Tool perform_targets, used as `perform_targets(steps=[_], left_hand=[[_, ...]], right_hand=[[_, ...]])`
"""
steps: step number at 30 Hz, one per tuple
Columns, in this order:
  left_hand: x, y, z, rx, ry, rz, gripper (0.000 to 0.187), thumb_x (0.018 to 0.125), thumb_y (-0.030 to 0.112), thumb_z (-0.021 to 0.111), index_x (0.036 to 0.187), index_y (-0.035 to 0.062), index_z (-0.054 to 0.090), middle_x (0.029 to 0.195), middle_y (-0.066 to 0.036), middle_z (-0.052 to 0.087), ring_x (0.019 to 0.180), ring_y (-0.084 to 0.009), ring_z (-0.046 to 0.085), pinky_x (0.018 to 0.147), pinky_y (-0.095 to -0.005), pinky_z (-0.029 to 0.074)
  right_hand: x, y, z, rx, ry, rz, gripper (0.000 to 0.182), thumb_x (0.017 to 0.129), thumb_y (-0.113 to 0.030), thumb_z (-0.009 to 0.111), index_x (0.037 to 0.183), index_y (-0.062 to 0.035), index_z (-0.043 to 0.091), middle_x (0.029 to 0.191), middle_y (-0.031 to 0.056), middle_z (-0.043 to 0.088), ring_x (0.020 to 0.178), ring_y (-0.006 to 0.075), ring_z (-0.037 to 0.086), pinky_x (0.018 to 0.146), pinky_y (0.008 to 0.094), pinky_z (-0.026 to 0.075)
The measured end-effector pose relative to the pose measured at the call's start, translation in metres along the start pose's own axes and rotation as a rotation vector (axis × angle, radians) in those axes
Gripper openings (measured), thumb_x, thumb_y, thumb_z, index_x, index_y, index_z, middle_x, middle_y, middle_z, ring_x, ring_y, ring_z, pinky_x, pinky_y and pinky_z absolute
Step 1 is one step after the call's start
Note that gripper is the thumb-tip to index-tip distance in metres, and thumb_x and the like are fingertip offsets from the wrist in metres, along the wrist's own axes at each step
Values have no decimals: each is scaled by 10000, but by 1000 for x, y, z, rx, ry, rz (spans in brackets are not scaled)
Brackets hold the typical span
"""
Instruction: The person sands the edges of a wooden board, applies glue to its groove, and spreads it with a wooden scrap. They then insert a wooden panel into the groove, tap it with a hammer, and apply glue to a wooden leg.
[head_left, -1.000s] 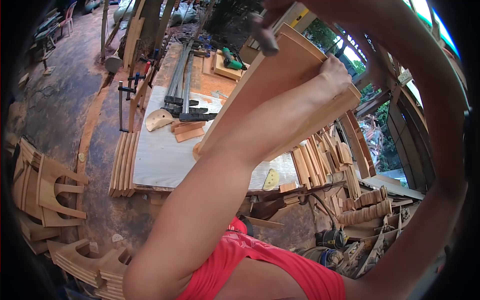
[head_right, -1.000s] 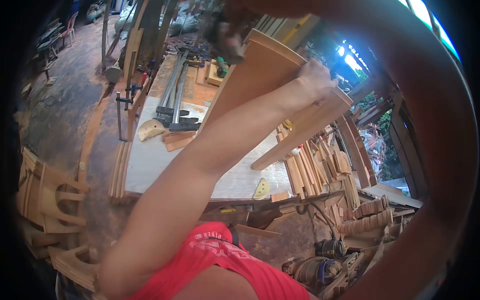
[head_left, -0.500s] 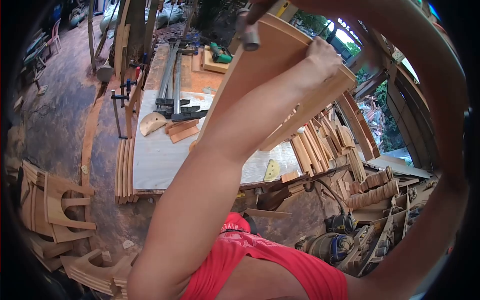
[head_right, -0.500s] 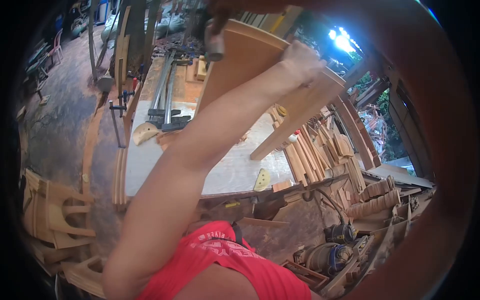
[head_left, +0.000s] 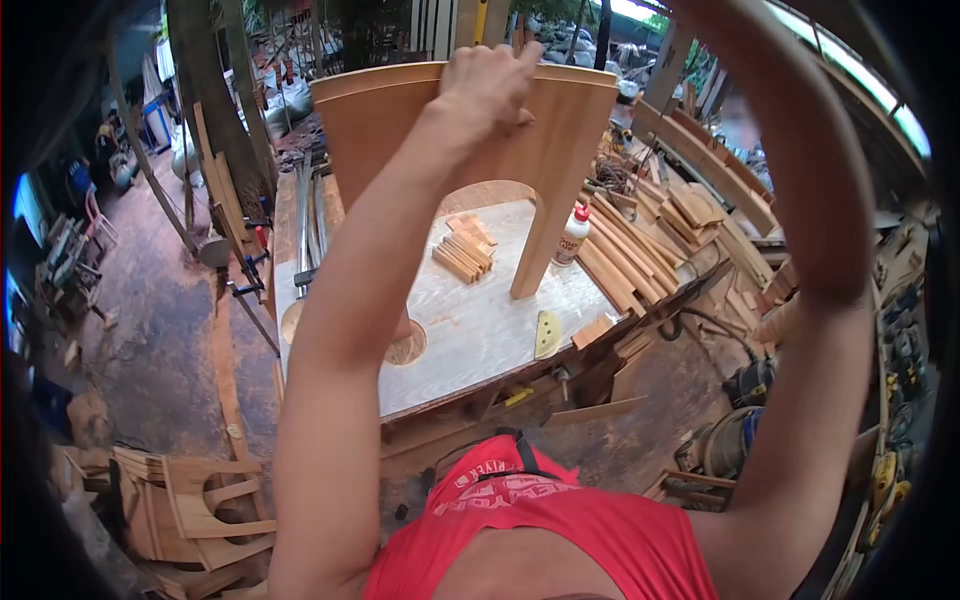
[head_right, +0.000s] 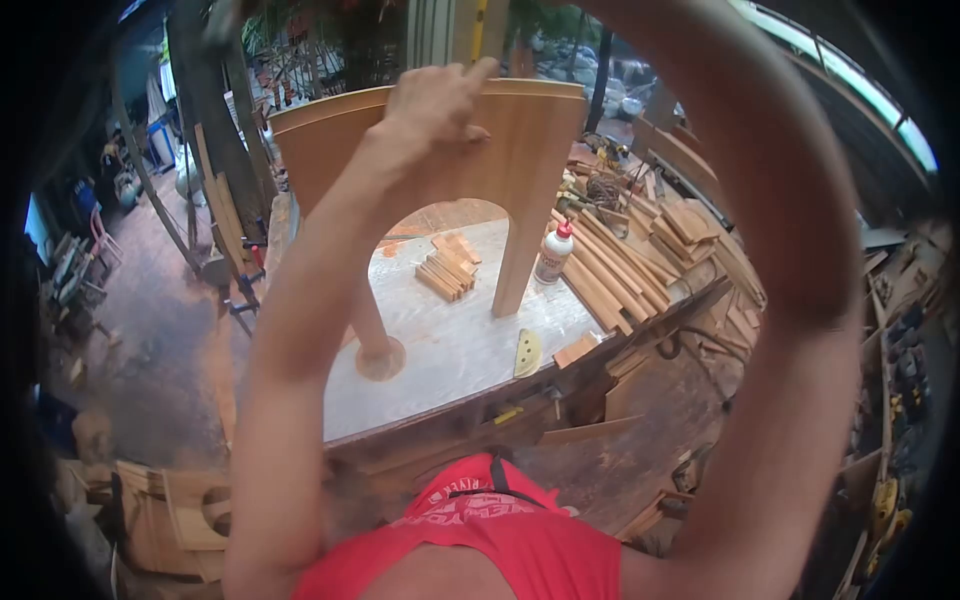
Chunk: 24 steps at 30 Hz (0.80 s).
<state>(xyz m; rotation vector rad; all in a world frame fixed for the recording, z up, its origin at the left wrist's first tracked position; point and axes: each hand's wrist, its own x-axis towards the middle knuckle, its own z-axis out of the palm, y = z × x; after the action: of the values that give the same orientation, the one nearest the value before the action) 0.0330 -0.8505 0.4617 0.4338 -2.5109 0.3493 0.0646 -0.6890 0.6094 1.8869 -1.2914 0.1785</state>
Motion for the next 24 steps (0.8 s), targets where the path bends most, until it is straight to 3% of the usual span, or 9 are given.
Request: perform_targets(steps=[2, 4, 6, 8, 9, 12, 14, 20, 24], left_hand=[[3, -2, -2, 19, -37, -2, 819, 760, 451, 852, 1445, 197, 483, 1199, -131, 679, 1143, -321, 660, 943, -456, 536], [5, -5, -5, 61, -96, 9, 845, 758, 444, 853, 1466, 205, 460, 1188, -130, 679, 1147, -337, 651, 950, -465, 530], [5, 0, -9, 89, -105, -13, 861, 766, 425, 850, 1492, 222, 434, 1200, -126, 679, 1158, -332, 644, 959, -464, 524], [10, -3, -1, 84, -68, -4, 809, 796, 435, 828, 1493, 232, 471, 1226, -129, 692, 1145, -326, 655, 968, -446, 526], [11, -4, 2, 50, -12, 6, 764, 798, 468, 819, 1456, 229, 514, 1201, -110, 705, 1123, -307, 671, 953, -440, 535], [8, 0, 5, -76, 80, -46, 663, 824, 523, 795, 1386, 221, 614, 1175, -62, 739, 1054, -252, 717, 936, -400, 555], [10, 1, 6, -201, 61, -91, 624, 849, 485, 787, 1376, 189, 630, 1240, -103, 712, 1113, -301, 691, 958, -388, 544], [11, 19, 6, 46, 62, -40, 782, 789, 449, 829, 1440, 111, 557, 1183, -112, 669, 1078, -327, 634, 957, -410, 476], [5, 33, 14, 191, 166, -23, 847, 708, 551, 843, 1423, 181, 576, 1158, -90, 655, 1116, -300, 608, 973, -453, 418]], right_hand=[[-50, 16, 12, 24, 267, 287, 531, 939, 4, 524, 1455, -119, 547, 1326, 193, 661, 1187, 340, 639, 982, 436, 502], [-112, 51, 48, 79, 541, 445, 561, 923, 32, 543, 1468, -103, 533, 1261, 208, 678, 1099, 330, 658, 917, 445, 522], [-193, 94, 97, 379, 645, 631, 520, 967, -64, 595, 1480, -96, 514, 1006, 112, 662, 830, 184, 630, 701, 343, 510], [-258, 91, 139, 752, 612, 906, 516, 1025, -168, 617, 1510, -90, 461, 798, -2, 566, 658, 66, 535, 568, 232, 431], [-284, 84, 157, 856, 634, 1012, 518, 1031, -178, 609, 1515, -91, 447, 753, -24, 521, 631, 58, 506, 544, 216, 402], [-358, 80, 208, 1305, 615, 1193, 498, 1052, -199, 576, 1520, -84, 449, 792, -17, 547, 661, 60, 528, 542, 214, 419], [-388, 80, 237, 1516, 643, 1298, 505, 1061, -209, 558, 1537, -78, 451, 841, -7, 572, 700, 66, 549, 562, 225, 449], [-393, 93, 258, 1782, 617, 1157, 626, 998, -134, 658, 1563, -64, 399, 866, 12, 602, 673, 82, 592, 526, 221, 488], [-392, 107, 279, 1833, 568, 1082, 632, 993, -107, 649, 1569, -69, 390, 908, 22, 593, 617, 72, 570, 492, 226, 466]])
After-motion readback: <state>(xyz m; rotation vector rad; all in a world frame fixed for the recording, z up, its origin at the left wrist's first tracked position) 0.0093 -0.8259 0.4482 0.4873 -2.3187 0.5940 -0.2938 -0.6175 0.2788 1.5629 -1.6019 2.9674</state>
